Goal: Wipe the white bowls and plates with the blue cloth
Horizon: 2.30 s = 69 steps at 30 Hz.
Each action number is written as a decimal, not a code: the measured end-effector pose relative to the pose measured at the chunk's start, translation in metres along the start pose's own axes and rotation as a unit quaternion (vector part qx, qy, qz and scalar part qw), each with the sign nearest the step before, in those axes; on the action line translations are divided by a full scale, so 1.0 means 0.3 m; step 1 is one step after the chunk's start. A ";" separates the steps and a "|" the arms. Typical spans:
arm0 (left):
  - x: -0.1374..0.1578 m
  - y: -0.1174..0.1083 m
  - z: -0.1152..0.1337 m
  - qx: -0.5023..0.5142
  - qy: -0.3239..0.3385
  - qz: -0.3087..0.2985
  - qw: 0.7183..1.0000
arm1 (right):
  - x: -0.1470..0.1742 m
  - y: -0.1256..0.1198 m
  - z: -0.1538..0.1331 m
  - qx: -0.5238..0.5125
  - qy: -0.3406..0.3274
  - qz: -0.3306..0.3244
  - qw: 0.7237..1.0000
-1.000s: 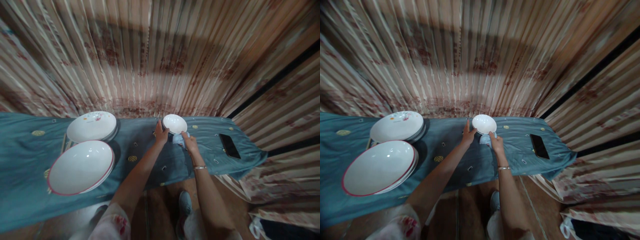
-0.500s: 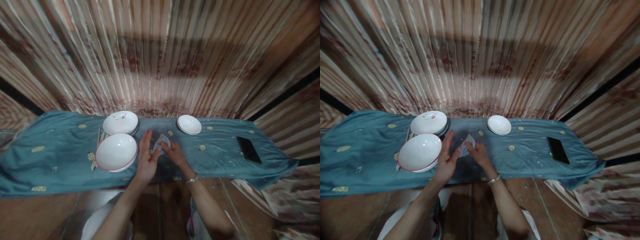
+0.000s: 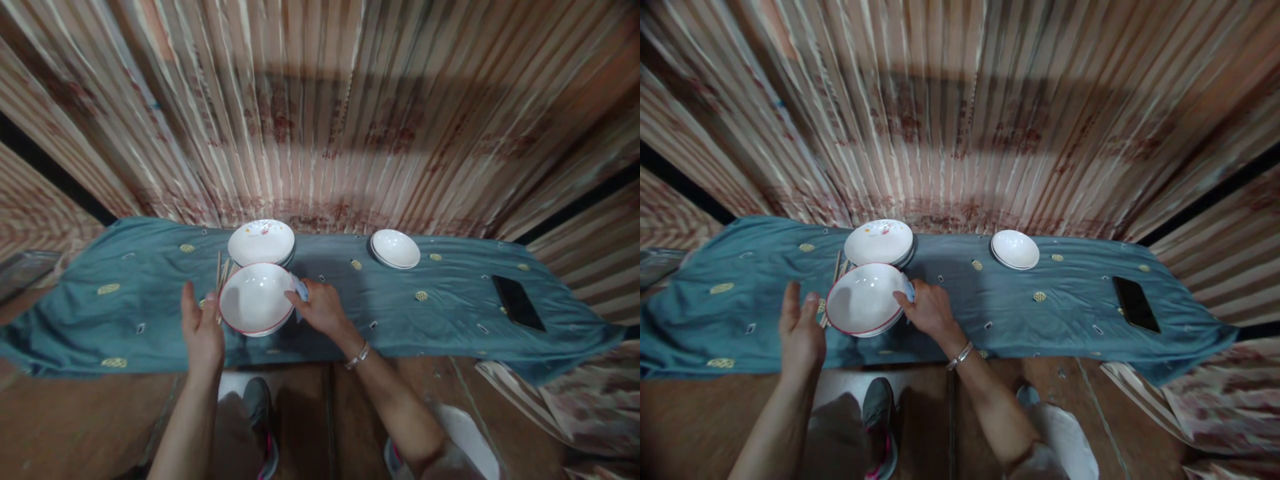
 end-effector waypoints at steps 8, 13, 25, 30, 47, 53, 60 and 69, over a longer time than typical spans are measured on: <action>0.064 0.077 -0.072 0.111 -0.111 -0.078 0.985 | -0.004 0.010 -0.029 0.046 0.012 -0.005 0.999; 0.081 0.078 -0.053 0.114 -0.108 -0.078 0.985 | 0.001 0.016 -0.028 0.032 0.022 0.004 0.999; 0.119 0.016 0.183 0.124 0.055 -0.074 0.988 | 0.097 -0.128 0.007 -0.219 0.019 0.176 0.960; 0.238 0.113 0.318 0.154 0.112 -0.152 0.970 | 0.177 -0.233 0.140 -0.312 0.038 0.234 0.920; 0.400 0.541 0.128 0.274 -0.225 -0.392 0.849 | 0.248 -0.230 0.544 -0.288 0.144 0.228 0.919; 0.395 0.548 0.102 0.246 -0.220 -0.379 0.864 | 0.247 -0.312 0.437 -0.180 0.034 0.236 0.954; 0.417 0.562 0.073 0.240 -0.230 -0.388 0.860 | 0.199 -0.155 0.335 -0.048 -0.057 0.089 0.993; 0.401 0.569 0.062 0.228 -0.225 -0.411 0.853 | 0.239 -0.154 0.350 -0.111 -0.129 0.059 0.984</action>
Point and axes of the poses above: each hand's wrist, its own x-axis away from the middle knuckle, its own y-axis out of the palm, z = x × y, the point moved 8 cm from there along -x, towards the middle knuckle, and after that the axes turned 12 degrees about -x, right-handed, at the moved point
